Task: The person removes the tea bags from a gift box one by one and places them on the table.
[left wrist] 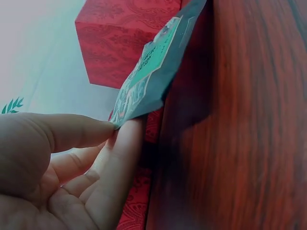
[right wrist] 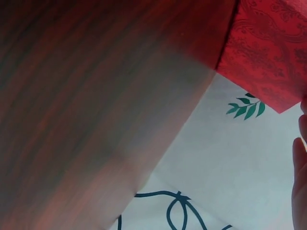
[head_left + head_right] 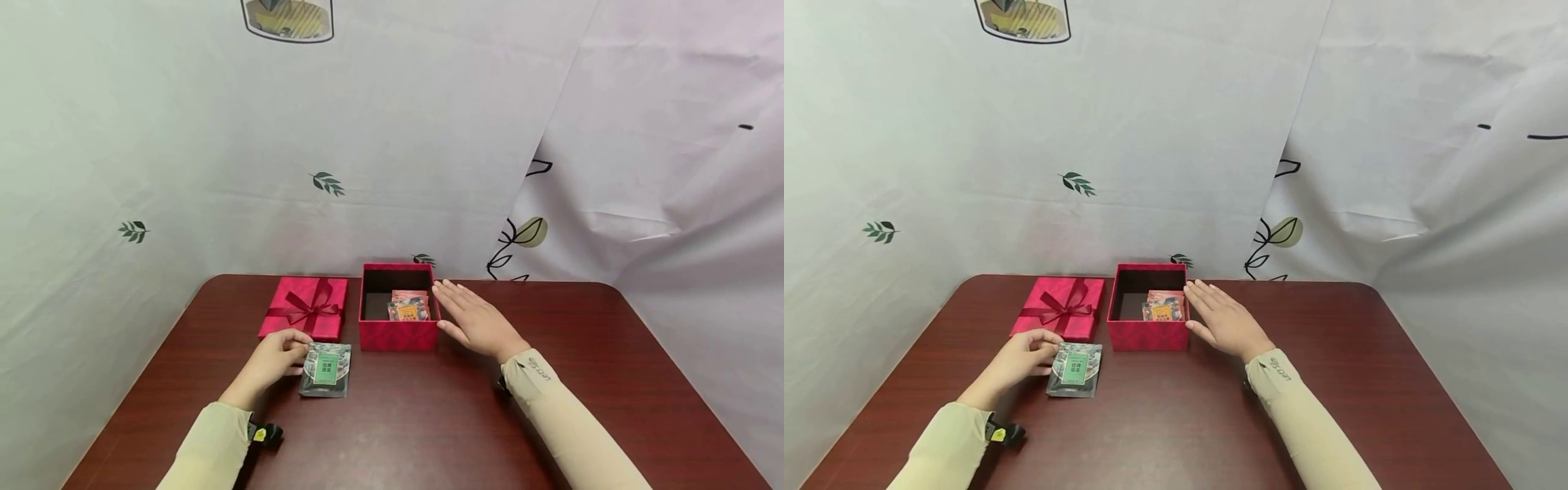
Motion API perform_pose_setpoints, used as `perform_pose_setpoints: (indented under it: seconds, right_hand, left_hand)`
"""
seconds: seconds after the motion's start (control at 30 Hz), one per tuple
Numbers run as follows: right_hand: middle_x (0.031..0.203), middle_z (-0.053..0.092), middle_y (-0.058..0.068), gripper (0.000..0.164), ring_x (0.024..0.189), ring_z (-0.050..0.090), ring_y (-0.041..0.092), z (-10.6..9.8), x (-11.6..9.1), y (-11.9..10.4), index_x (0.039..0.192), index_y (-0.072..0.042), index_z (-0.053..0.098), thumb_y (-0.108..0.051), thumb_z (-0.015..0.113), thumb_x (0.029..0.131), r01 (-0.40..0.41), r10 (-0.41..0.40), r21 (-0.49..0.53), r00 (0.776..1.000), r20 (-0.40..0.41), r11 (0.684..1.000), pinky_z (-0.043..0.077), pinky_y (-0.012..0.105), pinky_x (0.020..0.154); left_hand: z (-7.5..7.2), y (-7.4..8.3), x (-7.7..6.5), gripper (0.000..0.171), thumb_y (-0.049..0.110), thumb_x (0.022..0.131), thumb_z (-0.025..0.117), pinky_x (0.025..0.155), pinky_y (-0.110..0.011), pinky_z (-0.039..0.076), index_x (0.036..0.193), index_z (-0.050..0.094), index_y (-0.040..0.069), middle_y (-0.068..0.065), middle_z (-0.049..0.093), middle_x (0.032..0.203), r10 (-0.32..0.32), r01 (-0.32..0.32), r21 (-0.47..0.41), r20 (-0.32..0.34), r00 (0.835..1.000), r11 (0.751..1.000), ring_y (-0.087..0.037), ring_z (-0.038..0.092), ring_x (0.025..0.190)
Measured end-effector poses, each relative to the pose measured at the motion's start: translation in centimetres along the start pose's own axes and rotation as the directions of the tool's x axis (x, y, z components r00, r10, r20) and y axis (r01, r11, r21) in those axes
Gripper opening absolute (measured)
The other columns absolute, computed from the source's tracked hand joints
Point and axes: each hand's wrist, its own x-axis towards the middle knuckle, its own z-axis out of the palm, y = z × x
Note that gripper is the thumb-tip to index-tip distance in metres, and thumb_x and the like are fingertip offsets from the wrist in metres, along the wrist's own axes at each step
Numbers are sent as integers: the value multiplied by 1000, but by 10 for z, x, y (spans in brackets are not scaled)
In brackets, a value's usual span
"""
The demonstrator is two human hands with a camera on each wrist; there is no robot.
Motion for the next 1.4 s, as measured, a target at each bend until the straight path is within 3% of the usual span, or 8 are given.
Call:
perform_pose_setpoints:
  seconds: [0.23,0.4,0.57,0.8,0.93,1.1,1.27,1.4]
  right_hand:
    - [156,43,17,75,146,37,33,1,0,3,151,1,45,-57,25,107,23,-22,7,1000,-14,1000,32,48,117]
    - [157,42,16,67,147,36,32,0,1,3,152,-1,43,-50,39,107,16,-16,10,1000,-4,1000,33,50,116]
    - [157,42,16,65,147,35,31,-2,2,2,152,0,44,-39,57,101,7,-8,18,1000,16,1000,33,50,117]
    - [157,42,17,66,147,35,33,-4,2,2,152,1,43,-36,60,99,4,-4,14,1000,28,1000,30,49,118]
    - [156,43,18,65,146,37,34,-4,2,2,151,1,44,-38,57,101,12,-13,24,1000,16,1000,31,49,118]
    - [155,44,18,66,146,37,33,-2,2,3,150,2,45,-46,47,105,21,-21,19,1000,5,1000,32,50,117]
    - [155,44,18,65,145,38,34,-2,1,3,150,2,45,-41,55,102,25,-24,22,1000,-6,999,31,49,118]
    - [156,44,17,64,146,38,33,-1,1,2,151,1,44,-39,56,102,21,-20,22,1000,-13,1000,29,47,119]
  left_hand:
    - [2,3,-2,13,-2,95,62,66,-35,61,107,64,-7,-11,61,85,-11,14,88,-29,1000,996,-19,64,76]
    - [5,6,-2,12,-1,94,63,68,-37,62,105,65,-5,-9,64,84,8,1,194,-47,999,981,-19,65,75]
    - [5,8,-2,8,-1,93,65,66,-35,59,101,66,-3,-7,67,80,60,-36,321,-65,996,946,-18,66,72]
    - [5,22,-5,9,7,94,67,65,-34,50,102,69,3,-2,67,80,144,-90,473,-79,986,877,-16,59,67]
    - [7,42,-6,12,11,95,67,70,-37,53,104,70,5,-4,70,89,194,-130,493,-81,978,860,-16,62,75]
    - [13,68,-4,16,14,96,67,74,-40,55,109,70,5,-5,71,96,245,-184,479,-68,967,859,-18,64,79]
    - [21,88,0,18,15,97,66,77,-41,55,112,69,7,-5,72,102,262,-212,452,-50,964,866,-21,67,85]
    - [29,99,6,17,15,98,66,72,-37,54,113,69,7,-4,70,97,269,-224,424,-48,962,878,-18,66,81]
